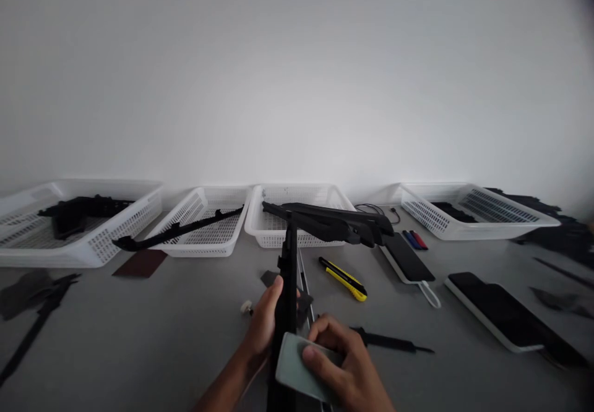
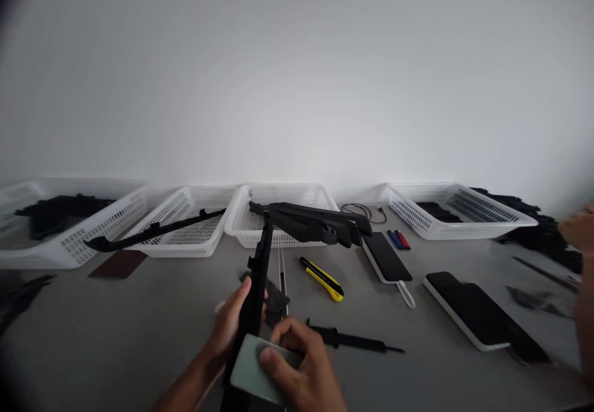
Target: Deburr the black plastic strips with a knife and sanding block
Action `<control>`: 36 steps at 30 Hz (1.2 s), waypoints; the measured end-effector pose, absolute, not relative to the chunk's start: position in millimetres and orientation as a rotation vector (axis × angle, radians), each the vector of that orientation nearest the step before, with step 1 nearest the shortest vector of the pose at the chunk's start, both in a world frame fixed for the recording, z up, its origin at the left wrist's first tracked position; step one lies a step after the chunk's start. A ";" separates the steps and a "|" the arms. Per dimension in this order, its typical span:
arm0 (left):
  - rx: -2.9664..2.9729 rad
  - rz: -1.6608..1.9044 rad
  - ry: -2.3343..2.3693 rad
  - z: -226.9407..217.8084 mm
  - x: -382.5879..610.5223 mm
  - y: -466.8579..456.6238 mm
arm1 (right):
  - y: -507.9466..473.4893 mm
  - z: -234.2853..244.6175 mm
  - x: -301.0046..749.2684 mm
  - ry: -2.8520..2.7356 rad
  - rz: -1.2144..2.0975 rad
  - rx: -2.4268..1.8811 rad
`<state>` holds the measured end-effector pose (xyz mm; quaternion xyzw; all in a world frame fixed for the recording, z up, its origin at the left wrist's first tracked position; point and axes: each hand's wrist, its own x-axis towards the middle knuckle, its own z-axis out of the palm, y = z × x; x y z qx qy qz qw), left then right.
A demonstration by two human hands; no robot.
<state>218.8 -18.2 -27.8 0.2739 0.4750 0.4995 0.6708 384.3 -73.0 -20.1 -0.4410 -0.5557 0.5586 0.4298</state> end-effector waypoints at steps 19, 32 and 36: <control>0.578 0.951 1.006 -16.3 221.2 -20.2 | -49.4 -12.0 383.1 -1.217 1.170 -1.271; 0.582 1.092 1.032 -14.6 219.2 -17.6 | -71.3 -17.6 368.2 -1.301 1.326 -1.186; 0.543 1.158 1.113 -16.3 219.0 -16.6 | -68.7 -18.8 376.7 -1.287 1.270 -1.233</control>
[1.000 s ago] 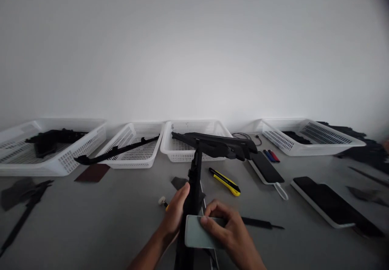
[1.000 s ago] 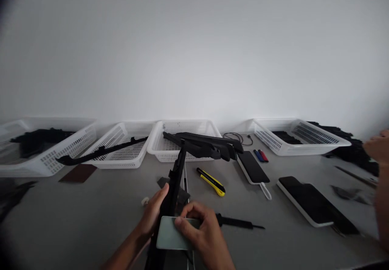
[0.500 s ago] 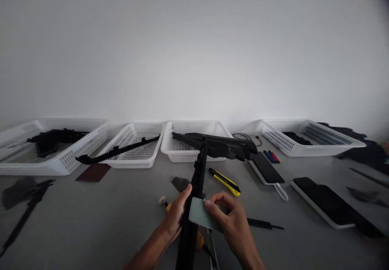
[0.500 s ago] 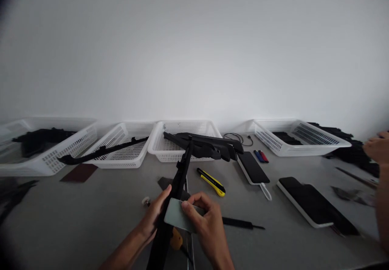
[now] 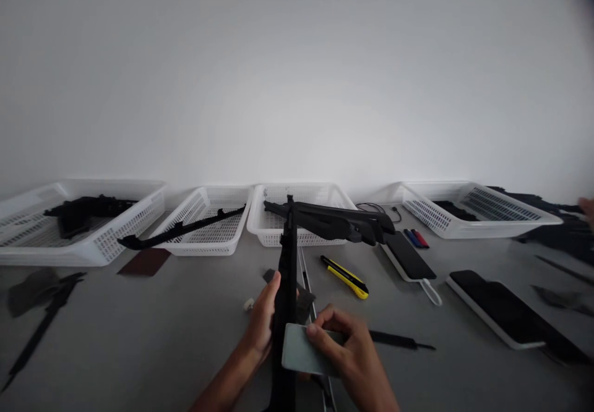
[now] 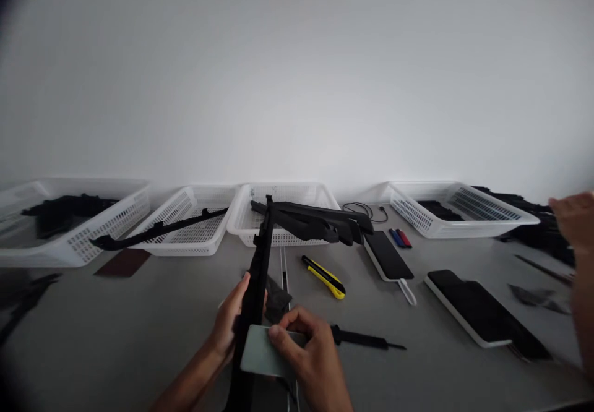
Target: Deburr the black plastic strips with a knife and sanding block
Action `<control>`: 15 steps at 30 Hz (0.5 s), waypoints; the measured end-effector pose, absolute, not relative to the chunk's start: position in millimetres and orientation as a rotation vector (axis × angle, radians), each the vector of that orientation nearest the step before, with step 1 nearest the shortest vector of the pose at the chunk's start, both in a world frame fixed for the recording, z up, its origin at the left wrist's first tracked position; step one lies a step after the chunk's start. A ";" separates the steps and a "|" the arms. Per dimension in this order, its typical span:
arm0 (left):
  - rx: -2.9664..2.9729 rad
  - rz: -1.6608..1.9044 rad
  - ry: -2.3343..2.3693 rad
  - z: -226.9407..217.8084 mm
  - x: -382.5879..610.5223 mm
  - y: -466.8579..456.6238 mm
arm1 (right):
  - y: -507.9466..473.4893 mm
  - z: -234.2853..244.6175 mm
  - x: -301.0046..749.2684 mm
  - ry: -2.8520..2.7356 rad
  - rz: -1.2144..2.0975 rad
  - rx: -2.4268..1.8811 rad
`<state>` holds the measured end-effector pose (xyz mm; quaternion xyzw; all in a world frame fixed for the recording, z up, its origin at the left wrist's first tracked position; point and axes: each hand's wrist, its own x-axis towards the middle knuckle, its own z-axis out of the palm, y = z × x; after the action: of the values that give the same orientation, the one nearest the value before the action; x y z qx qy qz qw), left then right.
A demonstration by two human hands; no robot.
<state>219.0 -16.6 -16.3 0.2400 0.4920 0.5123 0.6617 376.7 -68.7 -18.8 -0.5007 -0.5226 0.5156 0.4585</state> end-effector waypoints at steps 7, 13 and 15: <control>0.685 1.122 1.198 -22.1 220.6 -19.7 | -66.8 -12.7 376.3 -1.198 1.201 -1.214; 0.775 1.172 1.199 -21.8 214.3 -21.4 | -65.5 -19.5 367.1 -1.290 1.285 -1.133; 0.710 1.135 1.167 -21.7 214.5 -20.2 | -66.3 -21.6 372.1 -1.253 1.240 -1.201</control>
<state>214.5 -20.2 -21.7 0.3104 0.5096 0.4959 0.6309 372.1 -66.3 -21.6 -0.4930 -0.5144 0.5090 0.4830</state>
